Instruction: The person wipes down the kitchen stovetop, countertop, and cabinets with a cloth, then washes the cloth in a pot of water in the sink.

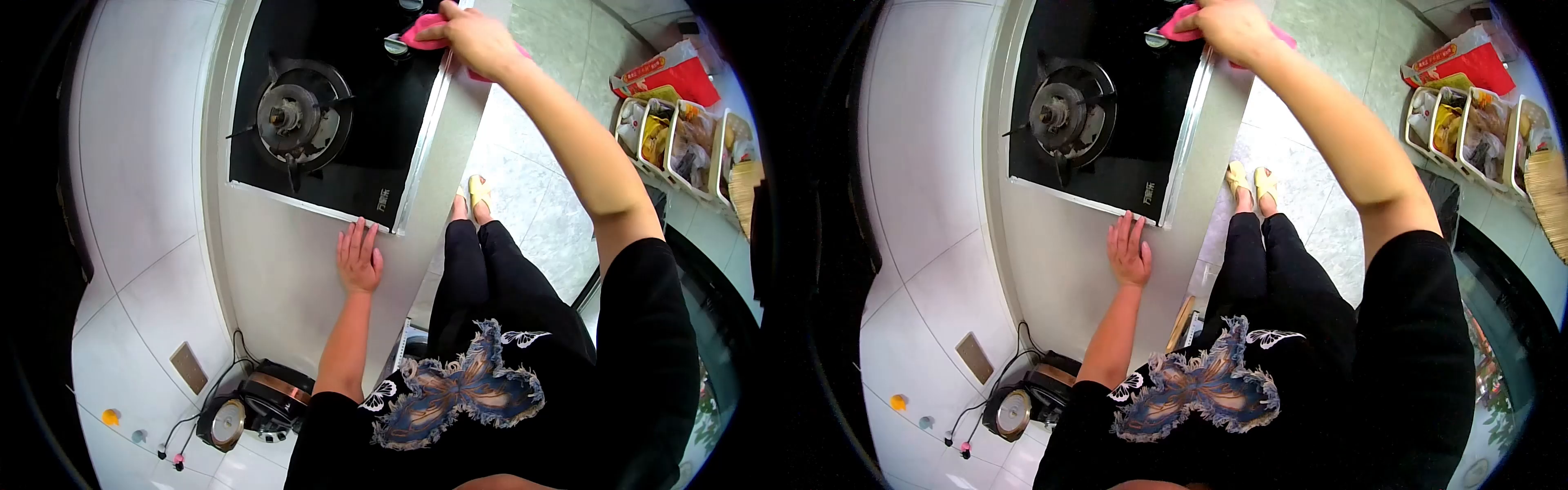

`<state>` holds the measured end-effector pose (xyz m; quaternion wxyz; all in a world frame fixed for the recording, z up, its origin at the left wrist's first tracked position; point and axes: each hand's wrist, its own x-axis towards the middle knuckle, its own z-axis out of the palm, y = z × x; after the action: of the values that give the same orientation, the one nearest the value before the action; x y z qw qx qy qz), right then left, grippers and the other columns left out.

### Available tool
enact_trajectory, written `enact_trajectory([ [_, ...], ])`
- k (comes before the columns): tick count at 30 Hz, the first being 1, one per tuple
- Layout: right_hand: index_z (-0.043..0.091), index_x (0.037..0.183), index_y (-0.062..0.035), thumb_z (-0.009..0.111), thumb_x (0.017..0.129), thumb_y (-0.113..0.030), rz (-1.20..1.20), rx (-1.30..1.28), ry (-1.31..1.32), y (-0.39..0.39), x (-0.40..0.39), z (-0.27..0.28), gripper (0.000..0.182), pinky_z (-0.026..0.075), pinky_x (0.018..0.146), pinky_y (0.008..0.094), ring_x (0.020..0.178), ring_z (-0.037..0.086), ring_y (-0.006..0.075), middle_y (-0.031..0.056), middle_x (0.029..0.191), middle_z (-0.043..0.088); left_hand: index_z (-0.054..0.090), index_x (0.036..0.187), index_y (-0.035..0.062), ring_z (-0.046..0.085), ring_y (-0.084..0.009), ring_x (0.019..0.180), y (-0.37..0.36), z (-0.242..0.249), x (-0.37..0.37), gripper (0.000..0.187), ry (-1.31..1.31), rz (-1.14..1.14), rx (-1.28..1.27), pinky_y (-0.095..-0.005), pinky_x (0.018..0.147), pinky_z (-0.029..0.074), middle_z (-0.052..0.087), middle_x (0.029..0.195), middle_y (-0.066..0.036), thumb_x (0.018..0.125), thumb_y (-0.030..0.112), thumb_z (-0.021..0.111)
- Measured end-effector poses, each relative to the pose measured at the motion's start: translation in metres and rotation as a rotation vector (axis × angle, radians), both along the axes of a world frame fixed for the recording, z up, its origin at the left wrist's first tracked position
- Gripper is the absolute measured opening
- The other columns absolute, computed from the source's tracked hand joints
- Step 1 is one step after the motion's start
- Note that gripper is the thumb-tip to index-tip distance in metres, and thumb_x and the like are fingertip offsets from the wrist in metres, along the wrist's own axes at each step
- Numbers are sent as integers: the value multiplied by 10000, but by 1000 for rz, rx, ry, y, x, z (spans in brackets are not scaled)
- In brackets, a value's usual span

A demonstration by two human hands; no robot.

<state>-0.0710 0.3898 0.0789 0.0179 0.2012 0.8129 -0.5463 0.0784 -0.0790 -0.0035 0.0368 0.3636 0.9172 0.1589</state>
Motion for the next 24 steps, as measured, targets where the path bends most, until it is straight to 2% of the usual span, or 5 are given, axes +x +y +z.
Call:
enact_trajectory([
  [1, 610, 1060, 17, 615, 988, -90, -196, -654, 4, 3, 1, 1, 129, 571, 947, 389, 1016, 731, 296, 200, 1154, 708, 574, 1474, 236, 483, -276, 1416, 0, -1, 1, 523, -3, 1, 5, -510, 1203, 336, 493, 1579, -38, 953, 227, 531],
  [5, 535, 1053, 44, 611, 980, -9, -334, -706, 212, 2, -8, 8, 118, 588, 920, 383, 990, 742, 286, 191, 1072, 715, 573, 1474, 239, 481, -269, 1419, -3, -3, 1, 531, -5, 5, -2, -502, 1207, 333, 497, 1577, -31, 945, 223, 537],
  [7, 720, 1156, -35, 615, 981, -107, 204, 532, 411, -1, 0, 7, 216, 539, 987, 386, 1100, 691, 296, 151, 1120, 712, 573, 1474, 241, 480, -261, 1422, -3, -5, 0, 536, 3, 0, 3, -492, 1210, 331, 497, 1577, -25, 939, 218, 542],
  [14, 688, 1324, -407, 584, 910, -134, 231, 990, 48, -15, -4, -26, 506, 573, 874, 425, 1058, 659, 286, 50, 1182, 603, 568, 1477, 244, 480, -250, 1424, -5, 1, -1, 541, 5, 2, -11, -489, 1208, 335, 496, 1578, -19, 937, 220, 546],
  [24, 699, 1294, -291, 611, 971, -296, -76, 709, 65, -45, -15, 6, 335, 549, 920, 441, 1105, 651, 319, 116, 1200, 657, 559, 1484, 251, 466, -237, 1437, -6, -7, 0, 553, -39, 26, 12, -488, 1216, 320, 496, 1578, -16, 932, 225, 552],
])
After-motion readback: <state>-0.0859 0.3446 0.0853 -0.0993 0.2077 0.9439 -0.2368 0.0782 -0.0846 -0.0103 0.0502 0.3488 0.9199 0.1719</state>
